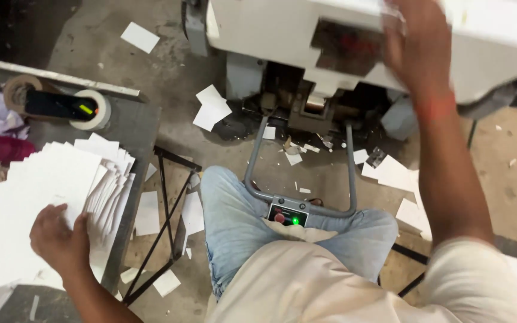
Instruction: The recorder is operating a large press machine to stamp or fold paper products, including loading paper and applying tape.
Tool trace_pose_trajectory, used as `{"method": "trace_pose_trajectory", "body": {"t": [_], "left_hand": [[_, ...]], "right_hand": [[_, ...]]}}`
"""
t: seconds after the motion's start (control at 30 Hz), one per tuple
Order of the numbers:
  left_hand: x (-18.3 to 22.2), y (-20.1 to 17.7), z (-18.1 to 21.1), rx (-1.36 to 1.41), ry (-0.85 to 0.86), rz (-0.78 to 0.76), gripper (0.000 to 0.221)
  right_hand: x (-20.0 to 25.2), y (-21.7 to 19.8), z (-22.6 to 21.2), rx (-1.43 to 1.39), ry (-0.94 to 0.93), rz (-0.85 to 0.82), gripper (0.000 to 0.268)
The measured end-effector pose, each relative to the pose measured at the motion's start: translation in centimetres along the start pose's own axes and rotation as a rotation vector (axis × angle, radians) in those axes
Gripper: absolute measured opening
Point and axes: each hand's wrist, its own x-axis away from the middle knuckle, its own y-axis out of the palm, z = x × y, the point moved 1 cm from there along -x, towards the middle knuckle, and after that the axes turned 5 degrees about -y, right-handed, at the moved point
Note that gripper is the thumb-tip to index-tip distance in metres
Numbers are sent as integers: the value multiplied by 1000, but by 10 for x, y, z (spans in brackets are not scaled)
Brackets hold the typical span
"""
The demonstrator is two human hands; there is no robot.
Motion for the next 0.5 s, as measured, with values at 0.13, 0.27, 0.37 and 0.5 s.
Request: {"method": "trace_pose_trajectory", "body": {"t": [0.13,0.27,0.37,0.5], "left_hand": [[0,6,-9,-21,-54,45,39],[2,25,1,-68,39,140,35],[9,59,44,250,175,241,21],[29,87,185,577,263,139,13]], "right_hand": [[189,-84,-4,104,110,-68,16],[475,-143,51,186,1467,16,49],[592,-146,-15,552,1672,-322,97],[664,-128,-32,790,1335,-456,97]]}}
